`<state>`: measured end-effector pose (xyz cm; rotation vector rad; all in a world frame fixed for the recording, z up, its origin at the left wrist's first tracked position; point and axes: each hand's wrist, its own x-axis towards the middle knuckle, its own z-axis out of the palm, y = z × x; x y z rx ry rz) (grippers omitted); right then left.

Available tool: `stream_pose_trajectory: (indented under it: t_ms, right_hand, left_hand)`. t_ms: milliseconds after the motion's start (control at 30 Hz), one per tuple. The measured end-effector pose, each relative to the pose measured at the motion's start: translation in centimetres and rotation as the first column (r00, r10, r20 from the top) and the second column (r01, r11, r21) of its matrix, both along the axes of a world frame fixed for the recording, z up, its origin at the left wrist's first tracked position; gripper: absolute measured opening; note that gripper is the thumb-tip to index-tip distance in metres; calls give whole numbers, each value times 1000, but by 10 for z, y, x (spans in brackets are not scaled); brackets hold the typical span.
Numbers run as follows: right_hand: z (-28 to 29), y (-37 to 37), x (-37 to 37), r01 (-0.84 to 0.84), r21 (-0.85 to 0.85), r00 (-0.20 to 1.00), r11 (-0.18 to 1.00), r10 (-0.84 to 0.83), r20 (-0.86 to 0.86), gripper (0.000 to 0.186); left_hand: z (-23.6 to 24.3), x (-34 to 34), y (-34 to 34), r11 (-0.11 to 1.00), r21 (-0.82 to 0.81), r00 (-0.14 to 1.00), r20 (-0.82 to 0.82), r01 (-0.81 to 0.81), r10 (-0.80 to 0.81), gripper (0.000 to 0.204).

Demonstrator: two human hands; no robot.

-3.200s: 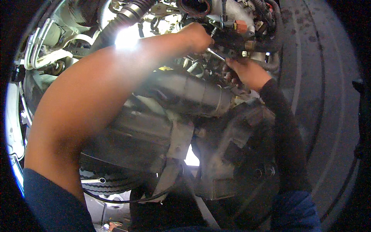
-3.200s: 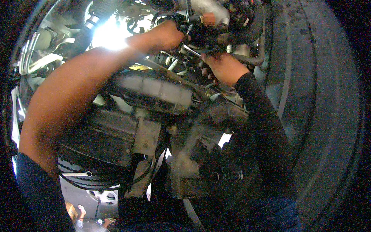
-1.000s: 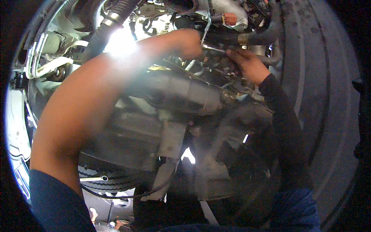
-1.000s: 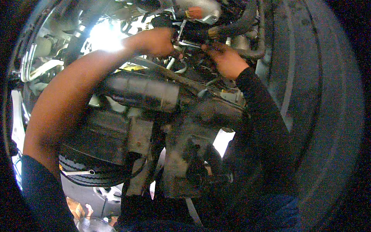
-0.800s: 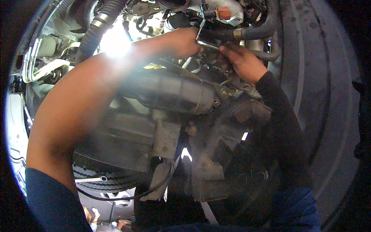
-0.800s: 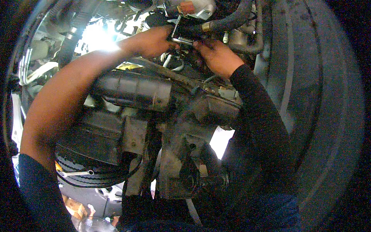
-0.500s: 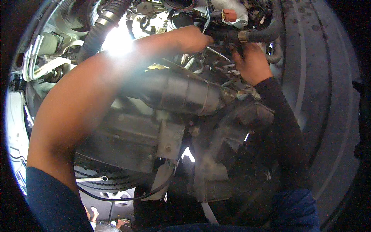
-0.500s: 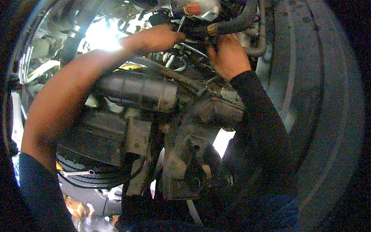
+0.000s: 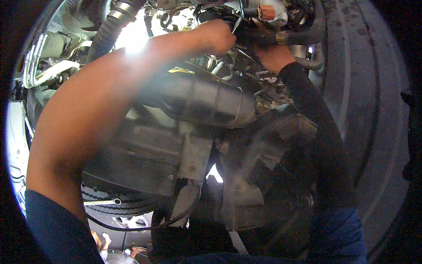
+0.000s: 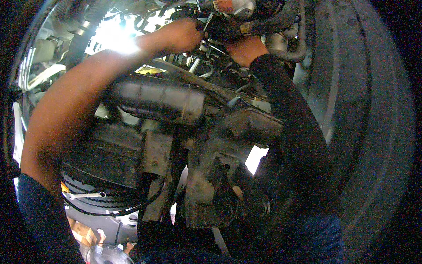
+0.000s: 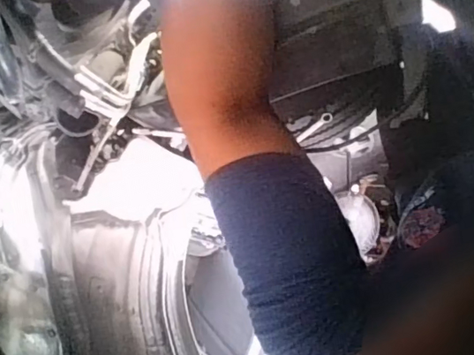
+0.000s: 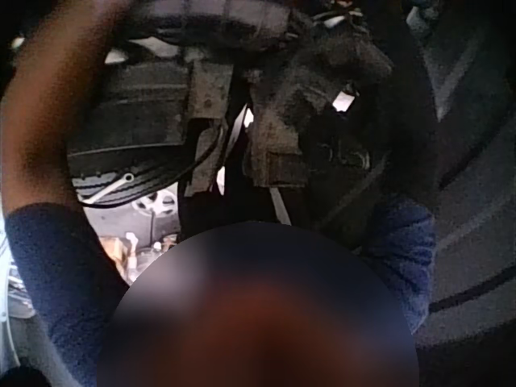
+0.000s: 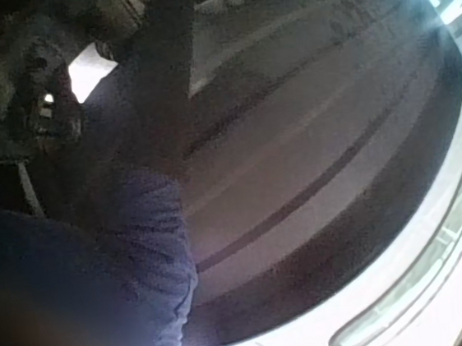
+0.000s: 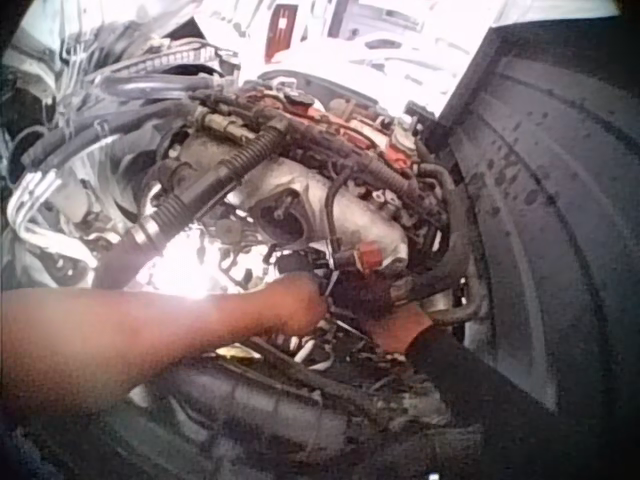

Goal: The person uses a ratchet wrench to tighten bolts on a component within the car engine bay. They work with both hands, using a flashlight to illuminate the area, and then place the tool back on a workbench.

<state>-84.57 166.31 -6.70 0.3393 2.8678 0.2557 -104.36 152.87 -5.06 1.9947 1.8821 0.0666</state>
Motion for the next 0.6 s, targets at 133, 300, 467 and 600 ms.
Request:
stream_pose_trajectory:
  t_ms: [133,300,467,600]
  right_hand:
    - [-6,-6,-8,60,-17,986,998,-62,-158,39]
    - [-17,-3,-20,167,25,983,986,-165,-75,34]
    - [-36,11,-21,267,-170,915,949,-304,-264,37]
    - [-51,21,-24,205,-92,904,975,-224,-364,38]
  left_hand:
    - [-2,0,-1,979,-4,972,121,-204,203,36]
    - [-10,1,-2,893,-172,761,472,-416,445,37]
    - [-8,5,-5,825,-352,468,694,-443,547,32]
    - [1,4,-8,846,-365,490,696,-388,525,32]
